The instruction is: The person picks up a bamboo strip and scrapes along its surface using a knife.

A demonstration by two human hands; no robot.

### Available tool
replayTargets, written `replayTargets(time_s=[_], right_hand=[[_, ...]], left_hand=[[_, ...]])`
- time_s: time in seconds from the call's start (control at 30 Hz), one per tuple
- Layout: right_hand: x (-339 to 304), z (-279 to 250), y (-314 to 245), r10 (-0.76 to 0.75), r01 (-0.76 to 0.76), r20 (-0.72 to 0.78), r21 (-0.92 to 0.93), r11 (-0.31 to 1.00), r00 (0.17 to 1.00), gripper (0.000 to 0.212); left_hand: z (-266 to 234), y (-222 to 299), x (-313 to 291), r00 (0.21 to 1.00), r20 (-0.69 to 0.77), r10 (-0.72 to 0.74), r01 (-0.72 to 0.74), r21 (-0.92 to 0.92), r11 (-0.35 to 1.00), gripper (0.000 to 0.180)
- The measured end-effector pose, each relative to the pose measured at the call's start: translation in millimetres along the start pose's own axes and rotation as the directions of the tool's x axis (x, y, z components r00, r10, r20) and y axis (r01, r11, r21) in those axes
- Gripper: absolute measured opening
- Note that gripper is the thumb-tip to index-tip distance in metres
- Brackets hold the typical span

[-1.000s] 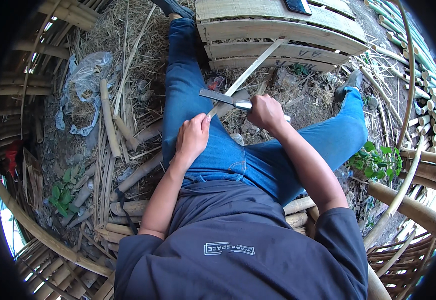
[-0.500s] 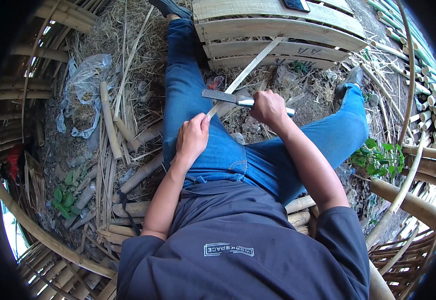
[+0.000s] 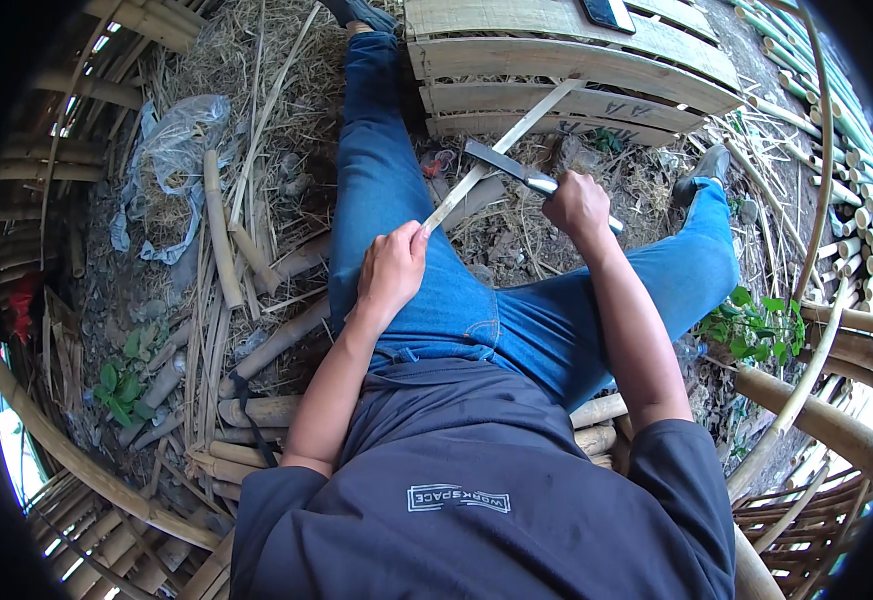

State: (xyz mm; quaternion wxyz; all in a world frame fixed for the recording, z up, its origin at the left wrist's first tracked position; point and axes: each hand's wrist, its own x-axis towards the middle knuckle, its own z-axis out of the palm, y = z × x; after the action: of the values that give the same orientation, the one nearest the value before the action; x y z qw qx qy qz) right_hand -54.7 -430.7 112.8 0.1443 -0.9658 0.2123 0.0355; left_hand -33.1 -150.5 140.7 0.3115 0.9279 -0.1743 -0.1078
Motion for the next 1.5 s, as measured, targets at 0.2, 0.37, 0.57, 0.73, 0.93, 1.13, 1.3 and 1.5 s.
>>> replayTargets(time_s=[0.2, 0.37, 0.57, 0.73, 0.93, 1.13, 1.3, 1.5], right_hand=[[0, 5, 5, -0.128, 0.128, -0.049, -0.004, 0.992, 0.991, 0.019], [-10, 11, -29, -0.288, 0.288, -0.015, -0.011, 0.957, 0.957, 0.014], [2, 15, -16, -0.042, 0.048, -0.076, 0.071, 0.996, 0.996, 0.016], [12, -2, 12, 0.015, -0.011, -0.053, 0.071, 0.997, 0.998, 0.02], [0, 8, -8, -0.11, 0.121, -0.106, 0.106, 0.987, 0.988, 0.019], [-14, 6, -31, -0.227, 0.227, 0.004, 0.075, 0.971, 0.974, 0.017], [-7, 8, -28, -0.182, 0.182, -0.002, 0.066, 0.981, 0.983, 0.016], [21, -10, 30, 0.12, -0.115, -0.07, 0.071, 0.991, 0.99, 0.023]], left_hand=[[-4, 1, -1, 1.0, 0.017, 0.003, -0.002, -0.034, 0.999, 0.027], [0, 0, 1, 1.0, 0.011, 0.01, -0.01, 0.009, 1.0, 0.027], [-4, 5, -1, 1.0, 0.014, 0.01, -0.011, 0.031, 0.999, 0.028], [-3, 4, 0, 1.0, 0.018, -0.001, 0.0, 0.043, 0.999, 0.029], [-5, 6, 0, 1.0, 0.028, 0.001, -0.002, 0.017, 1.0, 0.028], [1, -1, -1, 0.999, -0.033, 0.035, -0.033, 0.034, 0.999, 0.03], [0, 1, -1, 0.999, -0.029, 0.023, -0.022, 0.04, 0.999, 0.03], [0, 3, -2, 0.999, -0.034, 0.017, -0.016, 0.037, 0.999, 0.03]])
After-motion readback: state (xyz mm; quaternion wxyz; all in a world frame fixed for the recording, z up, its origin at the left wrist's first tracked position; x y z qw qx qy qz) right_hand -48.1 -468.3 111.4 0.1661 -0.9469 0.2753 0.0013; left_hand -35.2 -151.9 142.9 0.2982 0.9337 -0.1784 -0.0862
